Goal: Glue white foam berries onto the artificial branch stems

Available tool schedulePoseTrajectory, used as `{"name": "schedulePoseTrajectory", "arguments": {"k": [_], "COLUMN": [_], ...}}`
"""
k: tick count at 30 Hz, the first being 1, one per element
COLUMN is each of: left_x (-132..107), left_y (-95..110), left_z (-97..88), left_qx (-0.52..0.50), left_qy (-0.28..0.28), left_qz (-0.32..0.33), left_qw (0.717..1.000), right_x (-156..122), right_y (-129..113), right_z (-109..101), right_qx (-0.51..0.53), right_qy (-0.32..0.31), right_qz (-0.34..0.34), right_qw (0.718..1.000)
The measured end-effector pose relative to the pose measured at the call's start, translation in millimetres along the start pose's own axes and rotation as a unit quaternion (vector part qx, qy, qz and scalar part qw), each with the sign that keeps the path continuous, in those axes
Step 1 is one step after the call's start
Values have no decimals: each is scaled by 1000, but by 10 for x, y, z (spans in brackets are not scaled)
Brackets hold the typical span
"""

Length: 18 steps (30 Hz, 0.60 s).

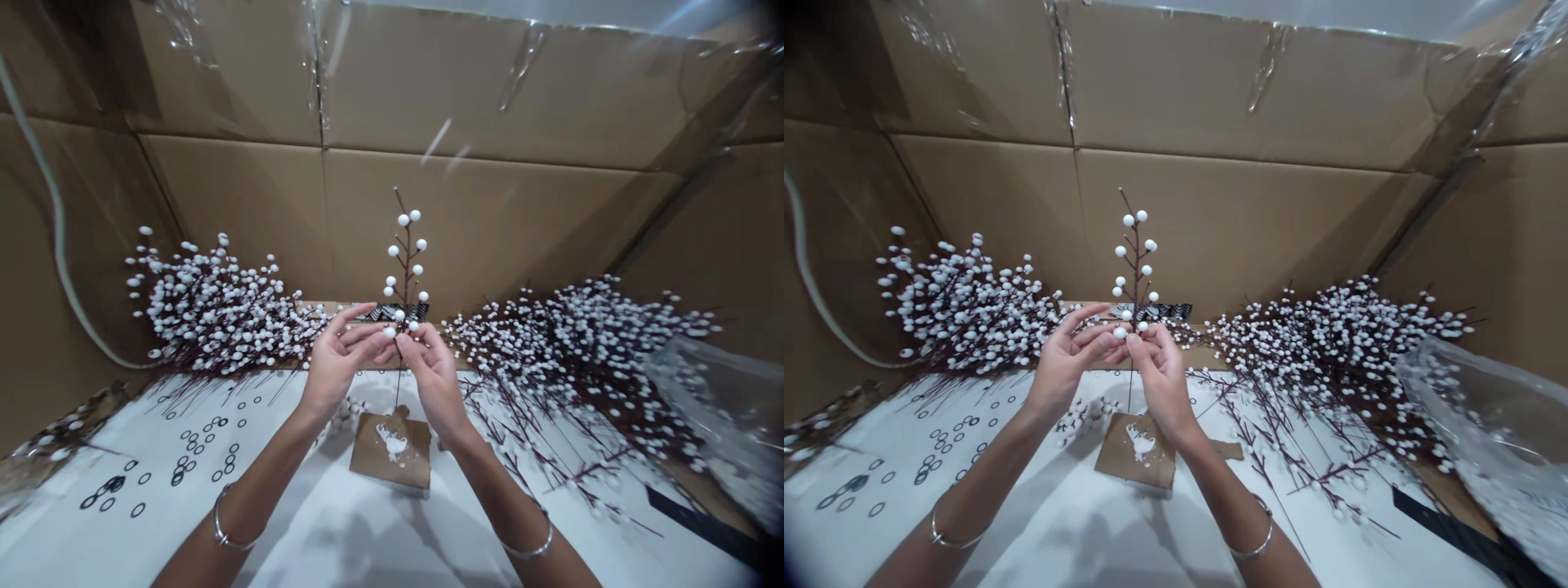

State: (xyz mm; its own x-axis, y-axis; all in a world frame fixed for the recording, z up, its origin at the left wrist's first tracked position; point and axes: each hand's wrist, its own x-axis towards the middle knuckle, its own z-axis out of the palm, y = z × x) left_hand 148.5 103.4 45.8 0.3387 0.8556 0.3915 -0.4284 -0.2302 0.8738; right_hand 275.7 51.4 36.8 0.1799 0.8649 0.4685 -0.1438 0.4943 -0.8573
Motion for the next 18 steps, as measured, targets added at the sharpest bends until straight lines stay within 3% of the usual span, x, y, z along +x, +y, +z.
{"name": "schedulePoseTrajectory", "arguments": {"k": [4,10,14,18], "left_x": [40,-32,-42,-6], "left_y": [62,112,129,88], "left_z": [-86,-71,-36,-66], "left_qx": [64,164,178,197], "left_qy": [-55,-245,-232,-202], "left_qz": [-45,-106,-90,-101], "left_qw": [995,949,952,954], "right_x": [35,70,88,104], "right_y": [39,12,-63,-118], "right_z": [-50,-87,-120,-193], "right_qx": [-14,78,83,73], "right_qy": [62,72,19,29], "right_qz": [7,97,137,57], "right_qw": [998,990,987,995]}}
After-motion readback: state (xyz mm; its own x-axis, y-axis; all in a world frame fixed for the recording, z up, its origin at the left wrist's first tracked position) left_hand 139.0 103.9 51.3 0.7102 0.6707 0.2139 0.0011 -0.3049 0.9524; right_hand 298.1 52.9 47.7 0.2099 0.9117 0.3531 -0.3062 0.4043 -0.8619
